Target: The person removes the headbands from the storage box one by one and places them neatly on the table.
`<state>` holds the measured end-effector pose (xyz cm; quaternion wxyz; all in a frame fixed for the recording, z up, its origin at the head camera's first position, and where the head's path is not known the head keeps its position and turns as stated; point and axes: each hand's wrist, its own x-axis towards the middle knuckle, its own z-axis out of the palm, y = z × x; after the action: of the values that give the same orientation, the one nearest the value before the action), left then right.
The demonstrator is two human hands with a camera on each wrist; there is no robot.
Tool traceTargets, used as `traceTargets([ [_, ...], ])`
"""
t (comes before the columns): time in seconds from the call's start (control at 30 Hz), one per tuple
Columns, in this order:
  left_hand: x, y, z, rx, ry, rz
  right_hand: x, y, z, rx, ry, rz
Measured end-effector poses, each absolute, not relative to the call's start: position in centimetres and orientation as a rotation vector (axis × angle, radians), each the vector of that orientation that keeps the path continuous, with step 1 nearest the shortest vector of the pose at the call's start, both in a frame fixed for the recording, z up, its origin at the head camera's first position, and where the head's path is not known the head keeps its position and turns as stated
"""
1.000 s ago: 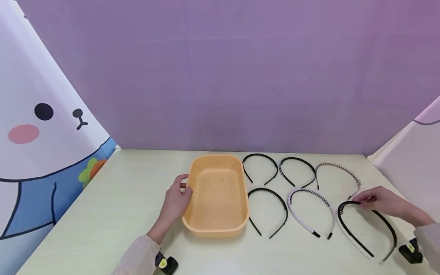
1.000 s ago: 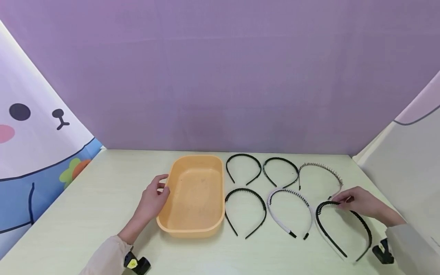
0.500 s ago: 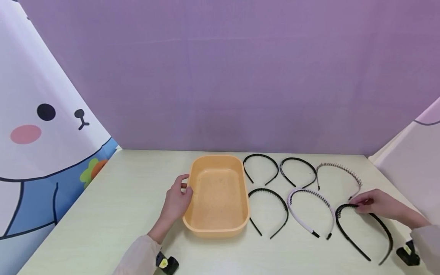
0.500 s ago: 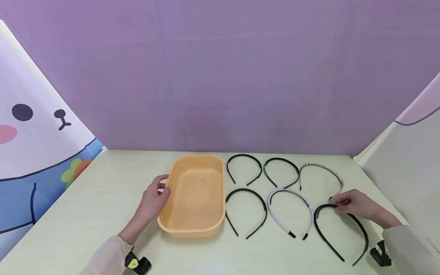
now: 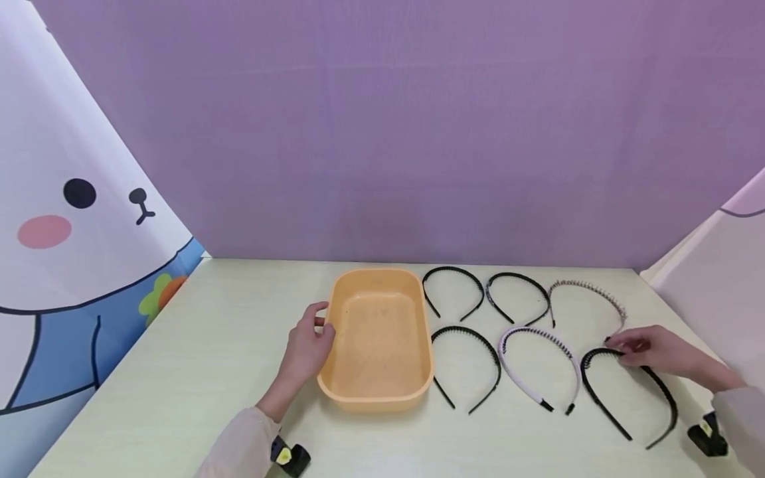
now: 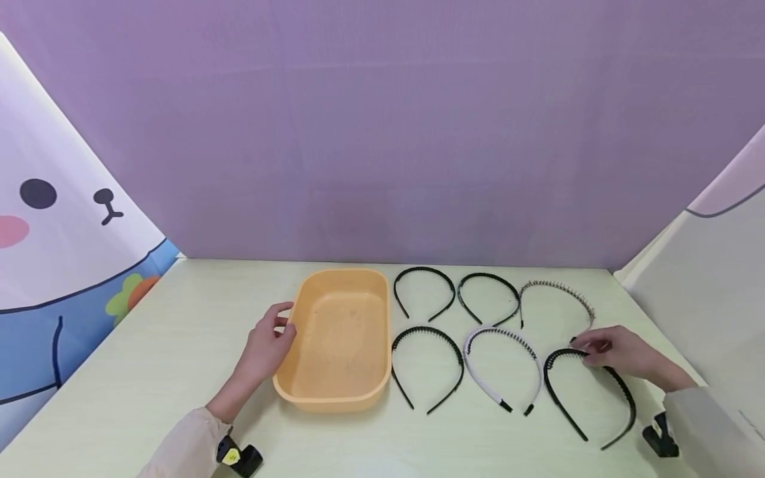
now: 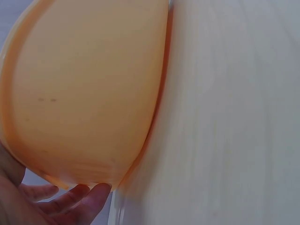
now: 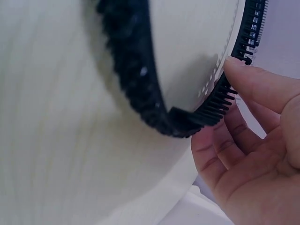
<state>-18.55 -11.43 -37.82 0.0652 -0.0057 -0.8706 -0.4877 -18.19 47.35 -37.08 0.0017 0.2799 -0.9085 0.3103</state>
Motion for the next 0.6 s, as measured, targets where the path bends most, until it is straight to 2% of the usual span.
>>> traceTargets([
  [0.6, -18.42, -11.35, -37.72, 0.004, -2.633, -1.476, -19.03, 47.73, -36.88, 0.789, -2.869, 0.988],
])
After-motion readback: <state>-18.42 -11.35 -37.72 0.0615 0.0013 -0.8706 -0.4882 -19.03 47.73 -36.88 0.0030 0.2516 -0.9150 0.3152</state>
